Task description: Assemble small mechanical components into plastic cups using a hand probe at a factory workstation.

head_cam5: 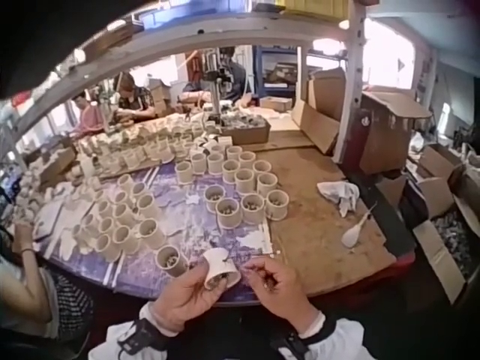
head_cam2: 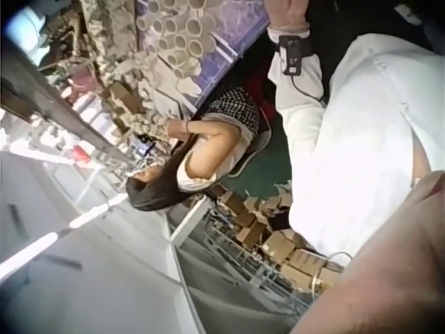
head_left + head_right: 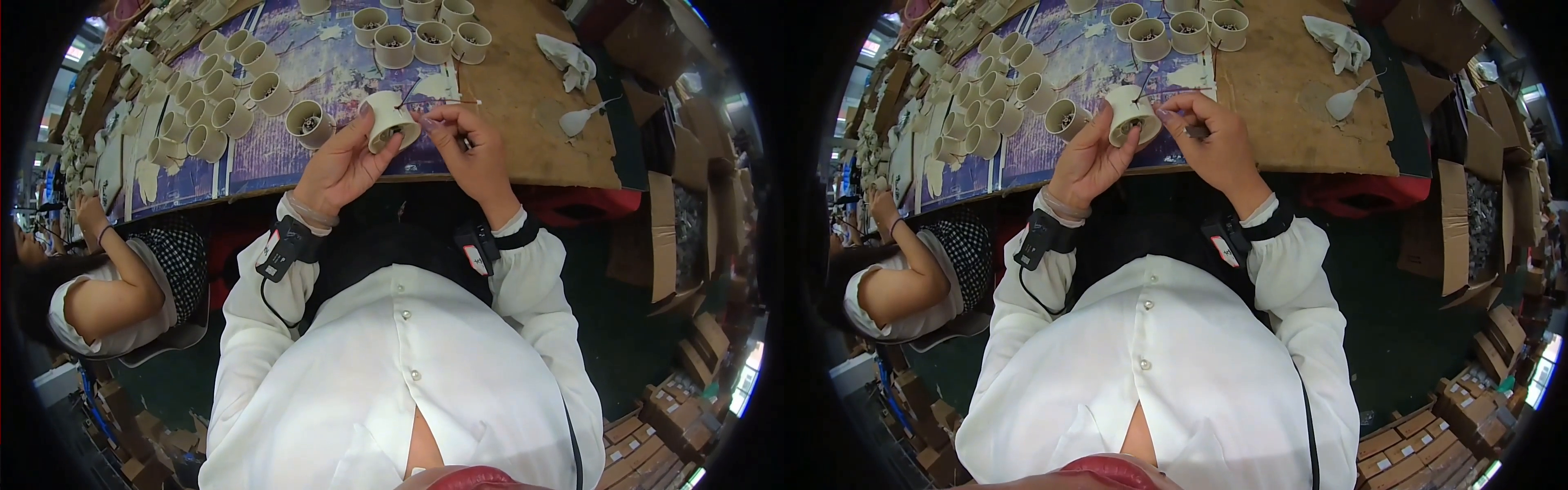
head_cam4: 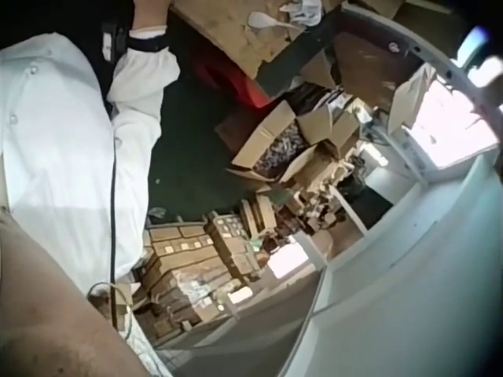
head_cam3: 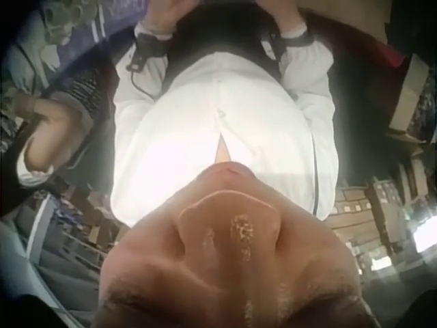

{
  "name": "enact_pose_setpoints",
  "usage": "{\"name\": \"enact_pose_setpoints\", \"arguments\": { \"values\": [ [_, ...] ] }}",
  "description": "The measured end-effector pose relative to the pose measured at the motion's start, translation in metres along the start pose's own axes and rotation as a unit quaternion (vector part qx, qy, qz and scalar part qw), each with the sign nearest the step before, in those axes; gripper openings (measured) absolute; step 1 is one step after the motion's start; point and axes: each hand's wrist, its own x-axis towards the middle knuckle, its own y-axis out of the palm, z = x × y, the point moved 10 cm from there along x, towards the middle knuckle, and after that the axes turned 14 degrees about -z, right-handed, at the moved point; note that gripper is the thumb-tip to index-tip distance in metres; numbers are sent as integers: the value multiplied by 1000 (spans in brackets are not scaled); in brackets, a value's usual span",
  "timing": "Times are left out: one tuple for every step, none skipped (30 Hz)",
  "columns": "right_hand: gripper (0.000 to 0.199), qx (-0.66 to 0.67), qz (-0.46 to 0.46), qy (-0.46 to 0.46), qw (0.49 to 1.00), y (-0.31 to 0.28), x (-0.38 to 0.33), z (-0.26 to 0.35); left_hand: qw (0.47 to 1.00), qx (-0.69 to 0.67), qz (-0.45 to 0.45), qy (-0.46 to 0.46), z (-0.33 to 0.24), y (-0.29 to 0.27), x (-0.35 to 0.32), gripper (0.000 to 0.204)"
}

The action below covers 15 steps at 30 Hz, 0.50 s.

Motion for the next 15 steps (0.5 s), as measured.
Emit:
{"name": "enact_pose_setpoints", "arguments": {
  "values": [
    [16, 7, -7, -20, 1000, -1, 0, 3, 1000, 9, -3, 4, 1, -1, -1, 39],
    [16, 8, -9, -23, 1000, -1, -1, 1, 1000, 18, -6, 7, 2, -1, -2, 39],
    [16, 15, -10, -31, 999, -2, 0, 2, 999, 29, -9, 11, 2, 0, -3, 39],
    [16, 22, -12, -39, 999, -2, 0, 5, 999, 33, -7, 10, 4, 0, -5, 39],
    [16, 29, -13, -46, 998, -3, 2, 6, 998, 55, -18, 22, 4, -2, -7, 40],
    [16, 30, -17, -48, 998, -3, 3, 7, 996, 77, -29, 34, 4, -3, -8, 40],
    [17, 41, -29, -70, 996, -4, 4, 12, 993, 99, -41, 45, 2, -4, -7, 41],
    [18, 48, -36, -90, 994, -3, 4, 19, 993, 99, -41, 45, 1, -5, -8, 41],
    [20, 56, -44, -109, 991, -3, 3, 25, 992, 104, -41, 50, 0, -5, -9, 43],
    [20, 56, -43, -109, 992, -3, 2, 26, 992, 110, -43, 56, -1, -5, -10, 45],
    [20, 54, -37, -107, 992, -1, 1, 27, 991, 115, -44, 61, -3, -5, -12, 47],
    [21, 52, -29, -105, 993, 1, 0, 27, 991, 113, -44, 61, -3, -5, -13, 47],
    [22, 52, -24, -102, 993, 2, 0, 28, 989, 125, -43, 67, -2, -3, -13, 50],
    [22, 53, -24, -101, 993, 1, 0, 30, 987, 137, -42, 72, -1, -1, -13, 52],
    [21, 41, -9, -100, 994, 2, 0, 33, 985, 148, -40, 78, -1, 1, -14, 54]
  ]
}}
